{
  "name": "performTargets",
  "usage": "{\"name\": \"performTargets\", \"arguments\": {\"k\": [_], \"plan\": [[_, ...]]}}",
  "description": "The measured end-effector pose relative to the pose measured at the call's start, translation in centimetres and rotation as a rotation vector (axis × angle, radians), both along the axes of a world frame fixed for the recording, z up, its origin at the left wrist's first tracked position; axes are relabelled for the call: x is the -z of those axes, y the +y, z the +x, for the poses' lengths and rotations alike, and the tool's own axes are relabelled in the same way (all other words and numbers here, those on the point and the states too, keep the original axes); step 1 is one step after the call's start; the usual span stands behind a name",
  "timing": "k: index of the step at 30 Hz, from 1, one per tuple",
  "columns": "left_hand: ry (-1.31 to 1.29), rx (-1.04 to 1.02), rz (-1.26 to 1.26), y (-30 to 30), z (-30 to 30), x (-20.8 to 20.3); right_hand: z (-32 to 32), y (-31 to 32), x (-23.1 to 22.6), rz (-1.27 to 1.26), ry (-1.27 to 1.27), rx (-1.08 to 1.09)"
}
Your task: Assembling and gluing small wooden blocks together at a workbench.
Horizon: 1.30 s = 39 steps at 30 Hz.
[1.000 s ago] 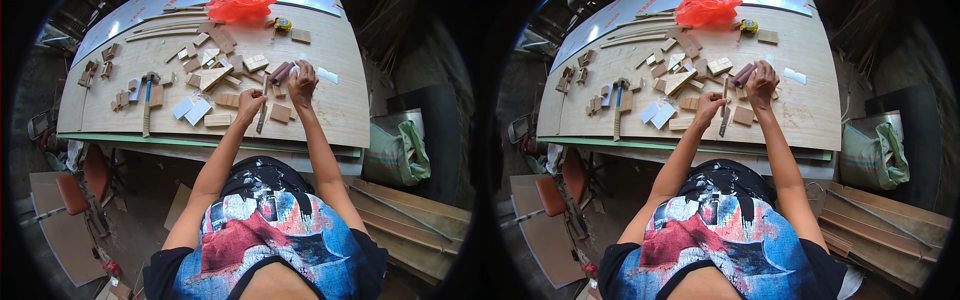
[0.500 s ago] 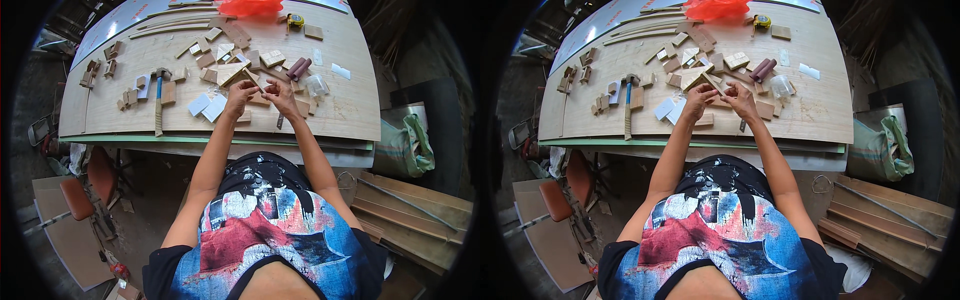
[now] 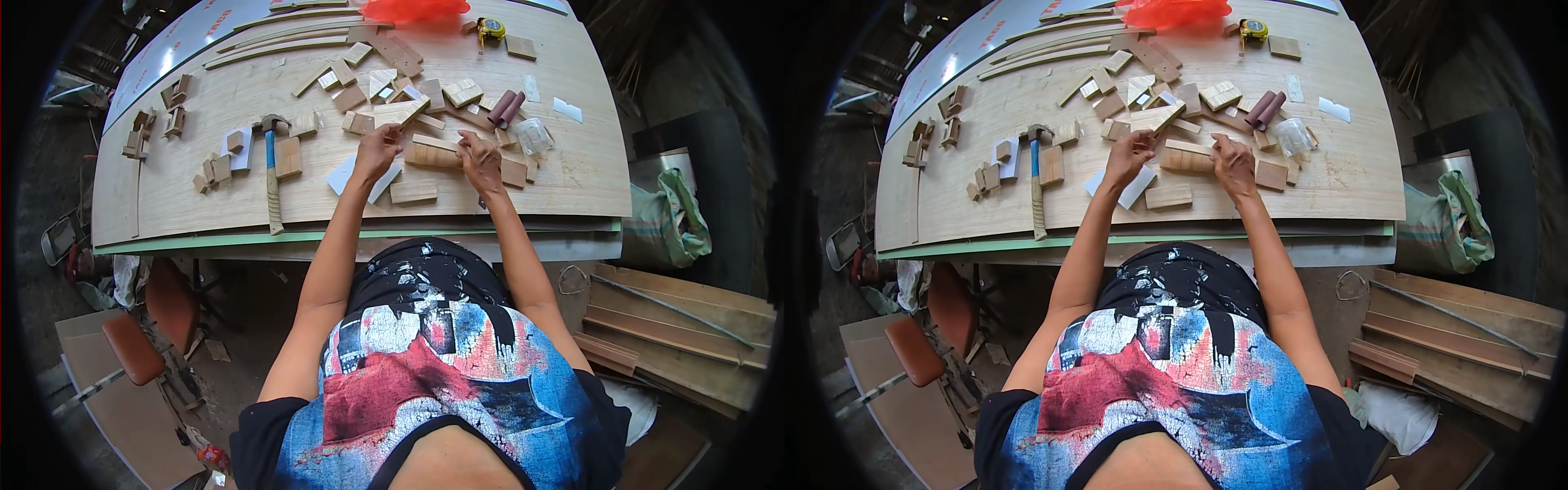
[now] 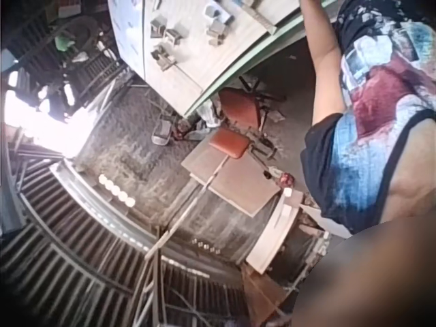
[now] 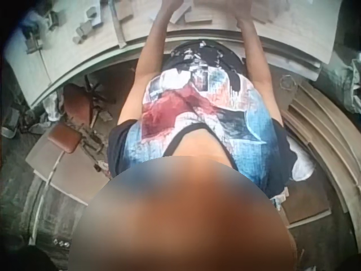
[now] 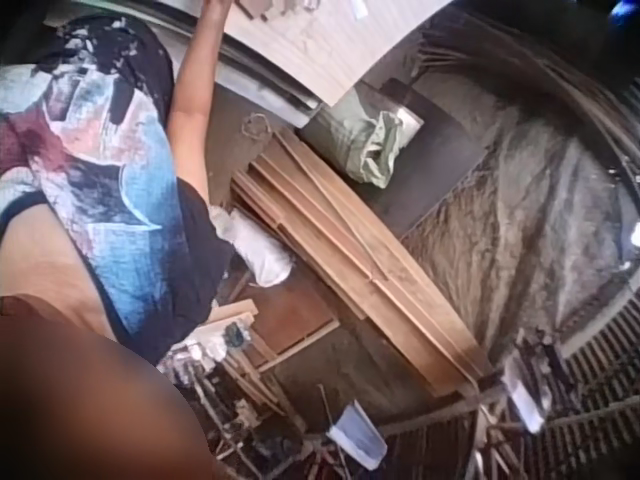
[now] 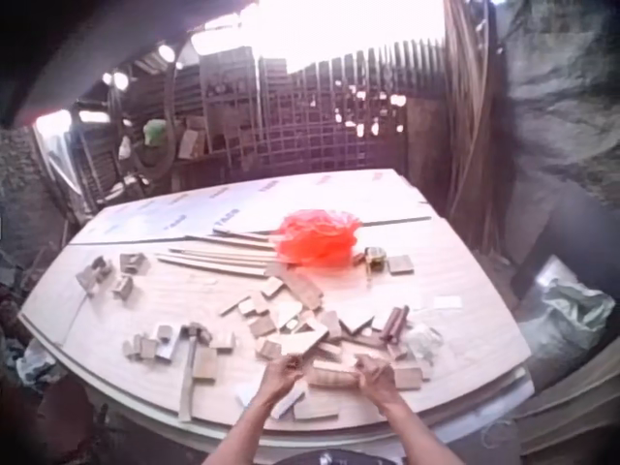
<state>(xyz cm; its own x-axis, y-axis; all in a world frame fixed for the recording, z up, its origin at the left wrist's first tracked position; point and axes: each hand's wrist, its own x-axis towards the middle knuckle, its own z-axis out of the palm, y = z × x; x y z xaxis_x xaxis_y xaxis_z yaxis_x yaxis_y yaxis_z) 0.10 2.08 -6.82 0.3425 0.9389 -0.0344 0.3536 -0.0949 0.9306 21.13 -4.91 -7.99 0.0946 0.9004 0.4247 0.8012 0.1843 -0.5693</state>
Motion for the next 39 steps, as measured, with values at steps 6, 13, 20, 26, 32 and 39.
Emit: {"name": "performTargets", "arguments": {"k": [6,13,20,26,32,39], "plan": [[0.104,0.126,0.265,-0.8,1.1,0.8,0.0,0.5,0.8,0.055,-0.053,-0.019],[0.153,0.158,0.414,-0.3,1.3,1.8,-0.2,0.5,0.6,0.058,-0.093,-0.026],[0.147,0.14,0.388,-0.4,1.6,2.6,-0.2,0.8,0.4,-0.02,-0.076,-0.049],[0.175,0.106,0.388,-0.6,1.7,2.6,-0.1,0.8,0.3,-0.079,-0.096,-0.055],[0.191,0.084,0.365,-0.8,1.8,2.8,0.0,0.9,0.3,-0.057,-0.129,-0.064],[0.183,0.065,0.378,-0.8,2.0,3.0,-0.1,1.0,0.2,-0.064,-0.122,-0.076]]}}
